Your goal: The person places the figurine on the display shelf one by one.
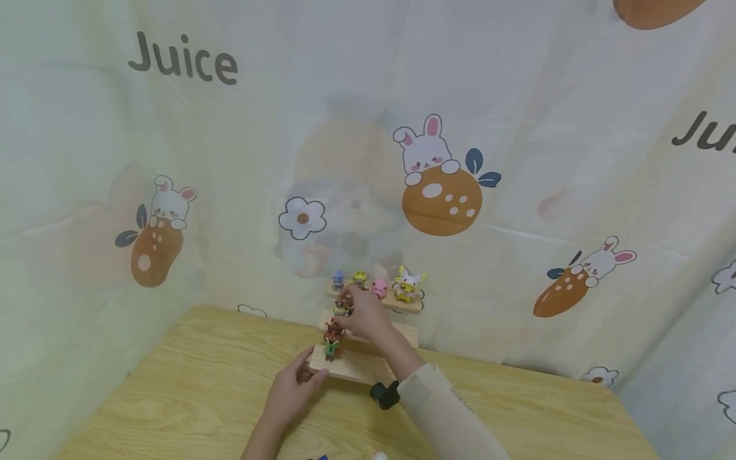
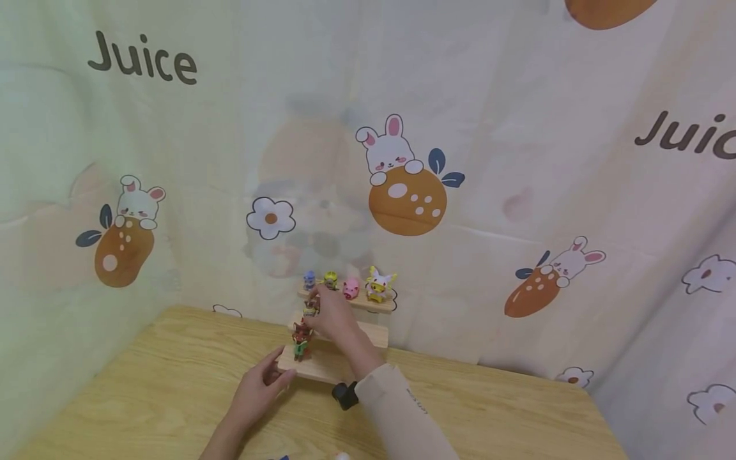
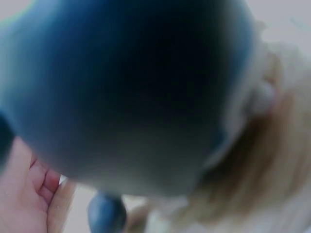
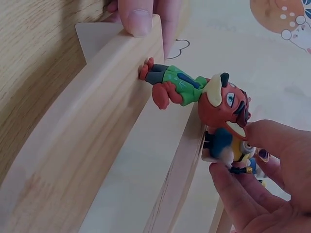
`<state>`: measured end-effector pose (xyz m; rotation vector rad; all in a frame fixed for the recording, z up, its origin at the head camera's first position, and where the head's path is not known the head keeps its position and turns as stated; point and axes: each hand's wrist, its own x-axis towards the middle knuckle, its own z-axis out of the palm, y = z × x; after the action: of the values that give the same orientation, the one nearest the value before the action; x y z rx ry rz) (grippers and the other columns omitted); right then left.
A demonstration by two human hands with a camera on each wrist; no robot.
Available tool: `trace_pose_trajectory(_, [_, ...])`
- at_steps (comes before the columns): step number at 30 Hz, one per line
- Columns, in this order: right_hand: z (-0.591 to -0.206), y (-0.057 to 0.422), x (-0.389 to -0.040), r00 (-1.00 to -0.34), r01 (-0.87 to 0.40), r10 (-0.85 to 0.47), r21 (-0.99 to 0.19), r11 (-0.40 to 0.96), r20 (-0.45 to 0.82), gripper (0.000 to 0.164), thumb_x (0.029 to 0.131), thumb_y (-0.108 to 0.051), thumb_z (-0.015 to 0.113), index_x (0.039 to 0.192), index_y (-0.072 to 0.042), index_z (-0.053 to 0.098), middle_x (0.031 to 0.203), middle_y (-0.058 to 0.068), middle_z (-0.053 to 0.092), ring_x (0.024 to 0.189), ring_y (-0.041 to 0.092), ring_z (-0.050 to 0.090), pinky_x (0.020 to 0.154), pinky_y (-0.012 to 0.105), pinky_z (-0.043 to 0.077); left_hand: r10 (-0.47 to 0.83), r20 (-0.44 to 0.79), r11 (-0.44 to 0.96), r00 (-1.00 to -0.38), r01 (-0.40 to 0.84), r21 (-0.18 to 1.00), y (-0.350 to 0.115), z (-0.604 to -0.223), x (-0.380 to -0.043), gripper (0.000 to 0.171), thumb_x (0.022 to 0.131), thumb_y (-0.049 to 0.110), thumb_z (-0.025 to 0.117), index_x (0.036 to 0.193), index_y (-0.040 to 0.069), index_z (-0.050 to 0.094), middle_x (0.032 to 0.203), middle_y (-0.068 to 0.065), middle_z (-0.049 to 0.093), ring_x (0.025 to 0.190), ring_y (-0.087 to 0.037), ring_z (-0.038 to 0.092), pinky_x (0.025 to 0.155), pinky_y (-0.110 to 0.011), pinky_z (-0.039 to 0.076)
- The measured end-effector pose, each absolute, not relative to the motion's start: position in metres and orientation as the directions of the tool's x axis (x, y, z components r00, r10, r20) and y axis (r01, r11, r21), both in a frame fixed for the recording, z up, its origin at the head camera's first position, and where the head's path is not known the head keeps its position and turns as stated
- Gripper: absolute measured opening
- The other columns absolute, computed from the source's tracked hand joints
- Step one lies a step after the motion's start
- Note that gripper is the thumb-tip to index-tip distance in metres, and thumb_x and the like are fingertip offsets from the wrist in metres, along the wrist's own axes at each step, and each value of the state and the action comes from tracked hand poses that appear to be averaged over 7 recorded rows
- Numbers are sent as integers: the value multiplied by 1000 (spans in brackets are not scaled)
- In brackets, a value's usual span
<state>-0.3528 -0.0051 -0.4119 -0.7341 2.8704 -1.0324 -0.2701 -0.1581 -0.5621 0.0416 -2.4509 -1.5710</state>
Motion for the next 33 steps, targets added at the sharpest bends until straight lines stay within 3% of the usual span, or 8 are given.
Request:
trace_pose_trajectory(16, [-413,-5,-350,-905,-400,-397,-622,673,152,34,85,-19,72,115,-14,55,107,9,64,79,18,62,53,25,53,-148,158,417,-976,83,905,-158,-561,-269,73,83,56,63,142,17,44,100,2,69,98,-20,66,91,-48,52])
trace_pose_trajectory(24, [-412,1,-347,-897,-427,-406,-571,701,173,42,85,-23,72,123,-15,57,107,6,67,97,21,64,71,31,55,-149,158,431,-976,80,899,-155,-559,-267,72,83,55,63,142,17,44,99,2,69,96,-18,66,91,-49,51])
trace_pose_trajectory(33, [-406,13,-335,-888,-446,-413,-597,667,203,48,88,-27,69,131,-14,54,116,8,66,104,24,64,84,38,56,-146,158,432,-977,80,898,-155,-557,-266,72,84,54,63,142,15,44,99,0,70,95,-19,66,91,-48,52])
